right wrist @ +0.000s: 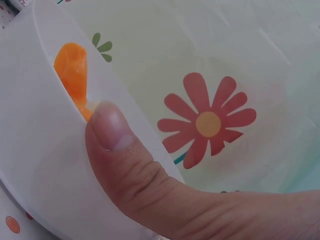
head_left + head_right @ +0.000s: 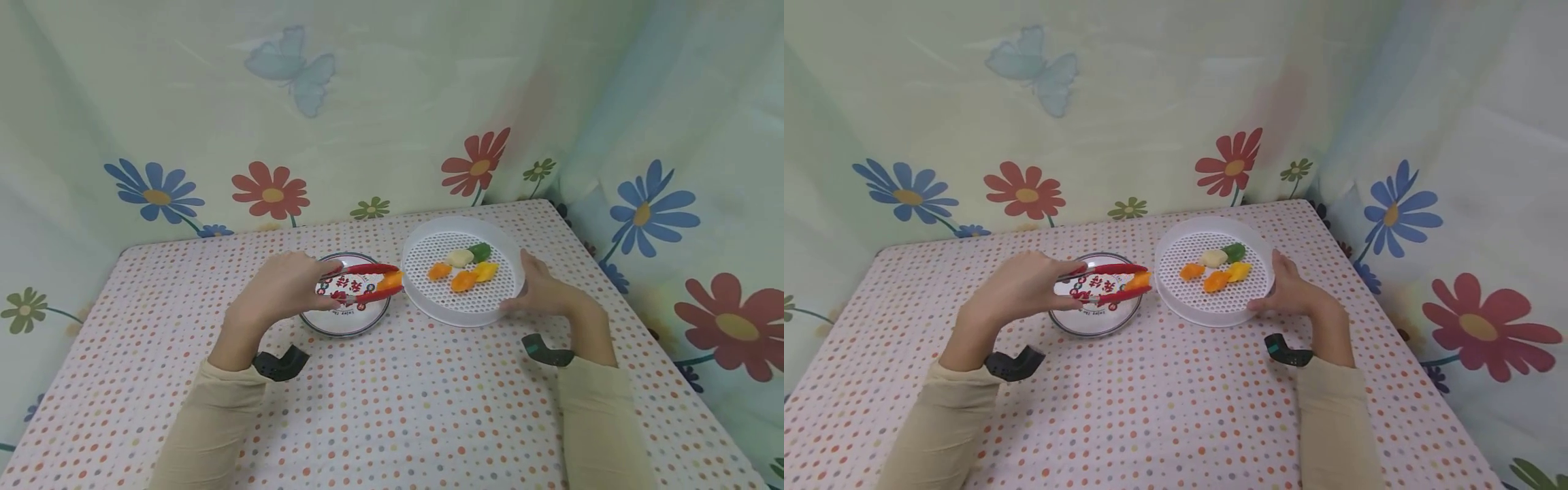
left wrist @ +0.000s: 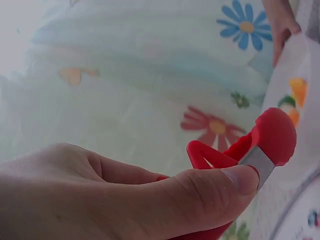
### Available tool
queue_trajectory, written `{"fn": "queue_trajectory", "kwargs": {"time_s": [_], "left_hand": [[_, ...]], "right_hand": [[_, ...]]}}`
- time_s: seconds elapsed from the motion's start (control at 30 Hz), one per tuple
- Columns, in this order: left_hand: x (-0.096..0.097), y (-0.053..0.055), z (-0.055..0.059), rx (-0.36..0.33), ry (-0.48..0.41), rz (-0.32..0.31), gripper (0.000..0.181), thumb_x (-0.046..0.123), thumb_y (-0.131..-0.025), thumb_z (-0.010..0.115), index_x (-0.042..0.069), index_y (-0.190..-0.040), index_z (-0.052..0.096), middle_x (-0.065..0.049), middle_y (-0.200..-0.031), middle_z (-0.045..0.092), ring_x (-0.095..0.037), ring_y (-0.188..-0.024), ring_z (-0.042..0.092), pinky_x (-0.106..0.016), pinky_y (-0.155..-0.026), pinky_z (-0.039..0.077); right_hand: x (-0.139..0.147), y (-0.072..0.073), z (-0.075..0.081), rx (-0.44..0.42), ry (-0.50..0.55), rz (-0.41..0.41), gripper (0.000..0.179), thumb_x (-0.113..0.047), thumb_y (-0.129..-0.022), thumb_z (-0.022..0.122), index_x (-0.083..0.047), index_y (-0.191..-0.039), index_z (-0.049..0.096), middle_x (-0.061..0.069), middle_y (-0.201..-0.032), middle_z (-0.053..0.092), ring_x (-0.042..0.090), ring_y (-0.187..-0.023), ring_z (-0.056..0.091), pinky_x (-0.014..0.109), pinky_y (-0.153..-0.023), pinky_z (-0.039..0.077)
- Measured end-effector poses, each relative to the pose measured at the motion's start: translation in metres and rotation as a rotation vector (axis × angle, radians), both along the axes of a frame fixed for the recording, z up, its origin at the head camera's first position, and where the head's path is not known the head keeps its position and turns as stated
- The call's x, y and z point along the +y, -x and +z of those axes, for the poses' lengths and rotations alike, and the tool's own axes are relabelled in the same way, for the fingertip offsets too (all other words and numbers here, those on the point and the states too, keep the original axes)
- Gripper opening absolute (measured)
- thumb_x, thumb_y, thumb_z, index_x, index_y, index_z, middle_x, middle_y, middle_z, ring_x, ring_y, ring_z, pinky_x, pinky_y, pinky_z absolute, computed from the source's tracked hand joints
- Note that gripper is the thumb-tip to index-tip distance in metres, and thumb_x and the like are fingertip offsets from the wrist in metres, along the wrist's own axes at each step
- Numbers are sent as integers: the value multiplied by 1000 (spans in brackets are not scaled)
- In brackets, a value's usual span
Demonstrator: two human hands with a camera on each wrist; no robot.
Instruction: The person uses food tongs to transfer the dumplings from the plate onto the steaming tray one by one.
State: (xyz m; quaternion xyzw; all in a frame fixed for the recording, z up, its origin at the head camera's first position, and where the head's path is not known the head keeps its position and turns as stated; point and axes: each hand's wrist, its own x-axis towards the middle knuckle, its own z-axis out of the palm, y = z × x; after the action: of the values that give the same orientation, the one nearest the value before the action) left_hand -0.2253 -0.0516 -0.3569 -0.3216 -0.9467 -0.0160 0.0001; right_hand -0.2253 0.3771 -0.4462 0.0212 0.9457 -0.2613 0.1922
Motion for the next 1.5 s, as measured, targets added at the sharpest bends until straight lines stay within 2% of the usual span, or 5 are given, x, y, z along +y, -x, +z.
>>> {"fn": "queue_trajectory", "kwargs": {"time_s": [0.23,0.57,1.17,1.33,1.5], "left_hand": [[86,9,18,16,51,-199,46,49,-76,75,24,-113,64,10,-66,61,-10,-60,54,-25,-52,44],[158,20,-4,5,112,-333,51,48,-75,76,22,-118,65,5,-88,71,-13,-71,60,-27,-62,49],[153,28,-28,-81,56,-228,64,53,-76,73,20,-129,58,5,-88,68,-13,-73,58,-27,-64,48],[127,27,-22,-46,-31,-102,84,61,-72,72,20,-140,46,2,-115,68,-15,-85,64,-30,-67,51],[80,23,-21,1,-219,118,100,69,-66,71,19,-146,37,-2,-129,62,-19,-87,65,-33,-65,52]], "right_hand": [[7,-2,4,-12,-4,-17,133,-53,-71,77,-3,-148,-19,31,-153,-10,53,-139,3,69,-105,15],[-3,-2,6,-39,1,-28,136,-60,-67,76,-6,-149,-17,26,-155,-12,50,-141,3,67,-106,17],[-11,2,4,-49,4,-28,135,-56,-67,77,-8,-149,-18,27,-155,-11,51,-140,6,67,-105,20],[-10,4,2,-58,-1,-21,138,-61,-65,76,-7,-149,-20,29,-153,-11,53,-138,6,69,-104,18],[0,5,2,-51,-23,-17,142,-66,-63,75,-4,-147,-22,34,-151,-11,58,-136,5,71,-103,16]]}}
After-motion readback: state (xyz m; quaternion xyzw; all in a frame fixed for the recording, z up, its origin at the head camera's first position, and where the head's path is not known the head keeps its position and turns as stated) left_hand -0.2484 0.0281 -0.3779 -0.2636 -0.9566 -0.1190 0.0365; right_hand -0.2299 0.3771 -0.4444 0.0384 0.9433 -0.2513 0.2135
